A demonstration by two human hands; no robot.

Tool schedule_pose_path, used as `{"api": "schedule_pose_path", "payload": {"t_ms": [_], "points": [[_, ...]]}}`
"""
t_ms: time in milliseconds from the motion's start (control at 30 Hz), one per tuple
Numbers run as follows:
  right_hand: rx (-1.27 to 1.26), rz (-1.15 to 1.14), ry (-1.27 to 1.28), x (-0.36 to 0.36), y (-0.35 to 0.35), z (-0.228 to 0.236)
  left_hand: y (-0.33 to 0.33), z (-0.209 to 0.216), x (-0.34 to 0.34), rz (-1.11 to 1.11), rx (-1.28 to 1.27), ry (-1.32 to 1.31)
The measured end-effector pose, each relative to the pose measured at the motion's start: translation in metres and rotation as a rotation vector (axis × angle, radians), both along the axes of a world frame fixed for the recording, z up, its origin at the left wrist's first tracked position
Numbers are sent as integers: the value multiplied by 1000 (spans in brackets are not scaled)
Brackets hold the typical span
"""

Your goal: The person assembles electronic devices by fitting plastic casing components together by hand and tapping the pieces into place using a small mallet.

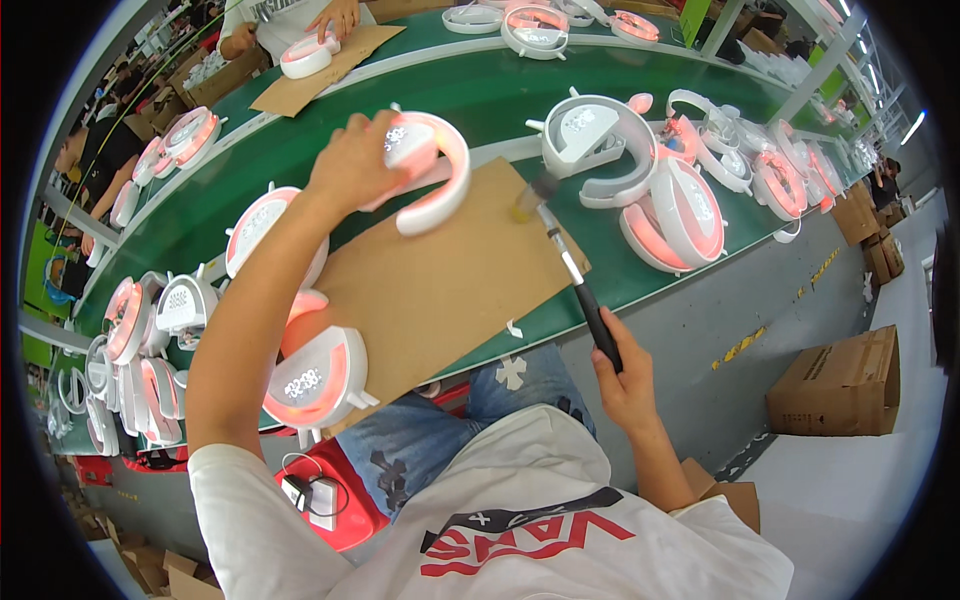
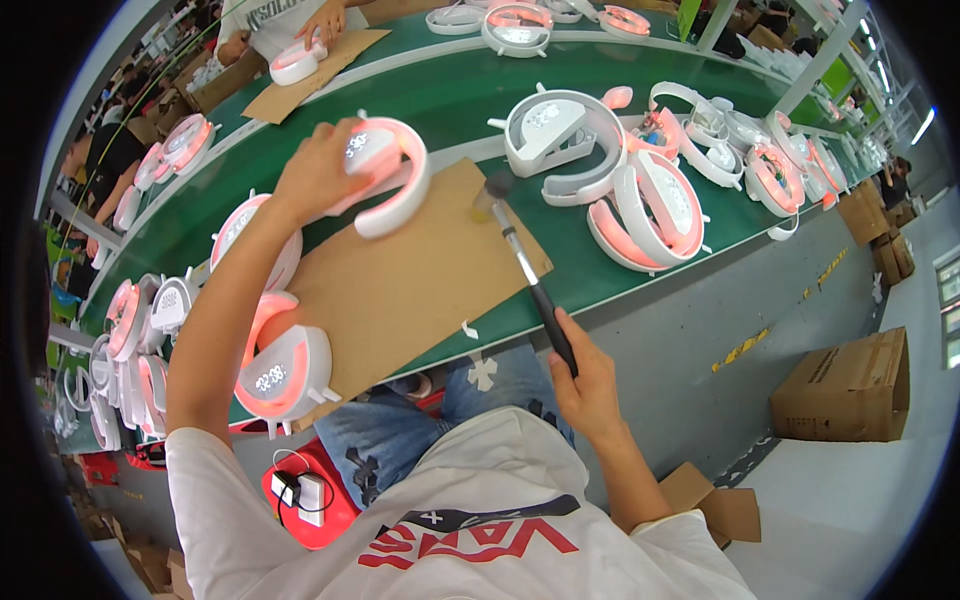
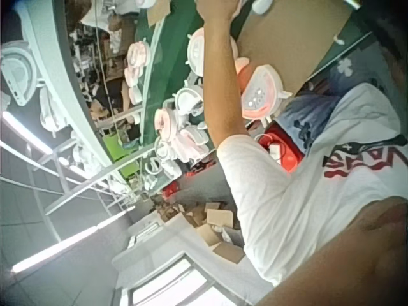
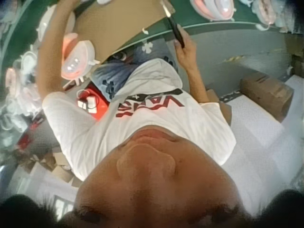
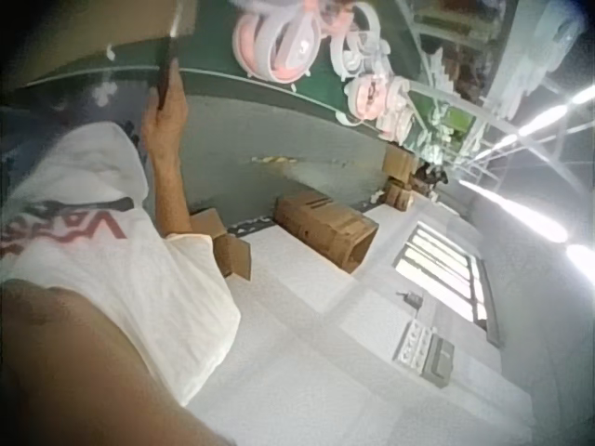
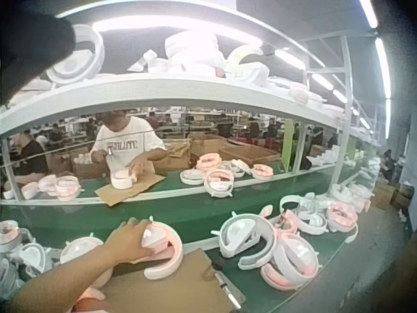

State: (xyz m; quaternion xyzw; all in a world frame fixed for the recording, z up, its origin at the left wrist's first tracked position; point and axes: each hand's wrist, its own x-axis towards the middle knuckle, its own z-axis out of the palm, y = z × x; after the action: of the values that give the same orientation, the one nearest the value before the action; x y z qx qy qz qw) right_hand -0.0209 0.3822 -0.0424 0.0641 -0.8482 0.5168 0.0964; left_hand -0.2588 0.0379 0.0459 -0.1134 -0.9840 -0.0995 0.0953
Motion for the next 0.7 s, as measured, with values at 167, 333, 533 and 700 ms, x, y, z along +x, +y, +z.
{"api": "schedule_pose_path", "payload": {"t_ms": [167,333,533,700], "points": [[143,40,207,-10,-4,3,-50,-29,-94,190,68,138],[209,85,120,-17,-9,15,-89,-61,-119,373,-154,-86],[327,51,250,-28,-5,13,-34,82,3,-116,141,-262],[630,10,164,-45,-16,23,-76,128,126,-327,313,-131]]}}
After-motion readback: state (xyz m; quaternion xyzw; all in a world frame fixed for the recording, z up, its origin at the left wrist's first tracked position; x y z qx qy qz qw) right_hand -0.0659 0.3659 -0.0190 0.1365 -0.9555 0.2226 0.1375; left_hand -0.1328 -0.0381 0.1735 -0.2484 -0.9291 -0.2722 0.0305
